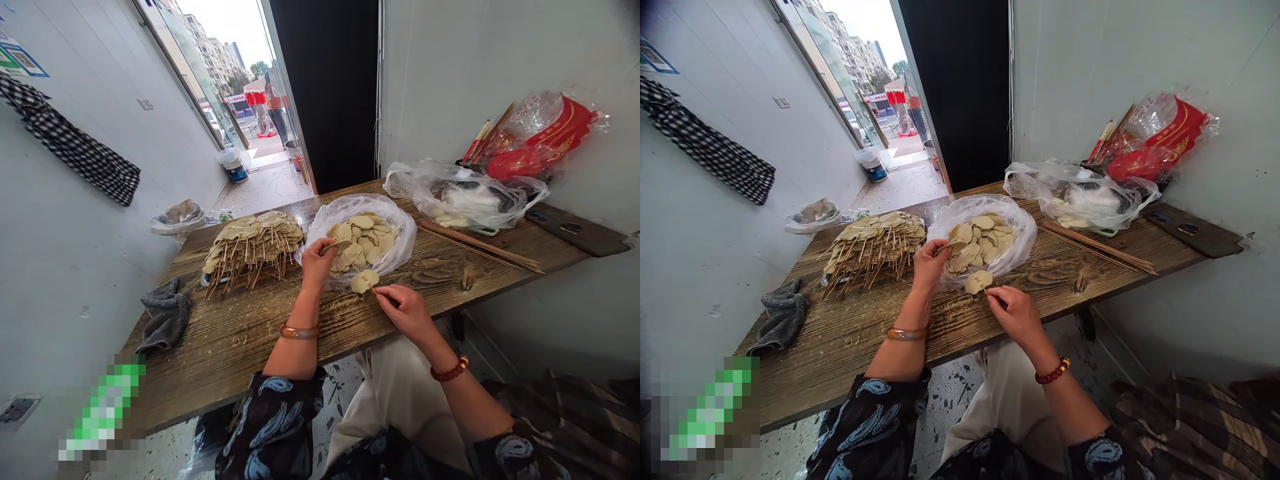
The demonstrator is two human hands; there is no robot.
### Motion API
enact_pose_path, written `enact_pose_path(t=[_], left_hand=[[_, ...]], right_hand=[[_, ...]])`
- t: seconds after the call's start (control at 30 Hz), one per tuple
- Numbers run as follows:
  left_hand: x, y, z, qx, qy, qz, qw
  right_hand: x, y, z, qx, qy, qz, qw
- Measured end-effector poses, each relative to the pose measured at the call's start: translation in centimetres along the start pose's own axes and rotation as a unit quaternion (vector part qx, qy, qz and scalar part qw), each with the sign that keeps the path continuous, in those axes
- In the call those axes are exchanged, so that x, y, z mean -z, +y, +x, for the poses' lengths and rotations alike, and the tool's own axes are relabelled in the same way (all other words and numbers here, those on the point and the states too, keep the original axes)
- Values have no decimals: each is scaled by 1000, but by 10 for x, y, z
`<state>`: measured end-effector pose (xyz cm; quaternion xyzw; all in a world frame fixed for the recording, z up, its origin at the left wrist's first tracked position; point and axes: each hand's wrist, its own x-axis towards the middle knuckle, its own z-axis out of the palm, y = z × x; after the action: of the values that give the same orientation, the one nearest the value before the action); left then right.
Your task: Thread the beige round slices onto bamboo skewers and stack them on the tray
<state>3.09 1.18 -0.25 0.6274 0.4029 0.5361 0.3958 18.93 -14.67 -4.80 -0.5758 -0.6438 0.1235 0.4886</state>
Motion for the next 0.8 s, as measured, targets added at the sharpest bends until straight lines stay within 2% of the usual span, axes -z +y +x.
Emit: enact_pose_path(t=[0.43,0.63,0.8], left_hand=[[-7,11,-5,-25,-15,52,998],[-11,14,-8,-18,-42,44,998],[-11,13,-10,19,-52,2,998]], right_hand=[[-2,3,1,-3,4,-21,1000],[-2,3,1,-6,7,-15,1000],[-3,3,1,-7,17,-10,1000]])
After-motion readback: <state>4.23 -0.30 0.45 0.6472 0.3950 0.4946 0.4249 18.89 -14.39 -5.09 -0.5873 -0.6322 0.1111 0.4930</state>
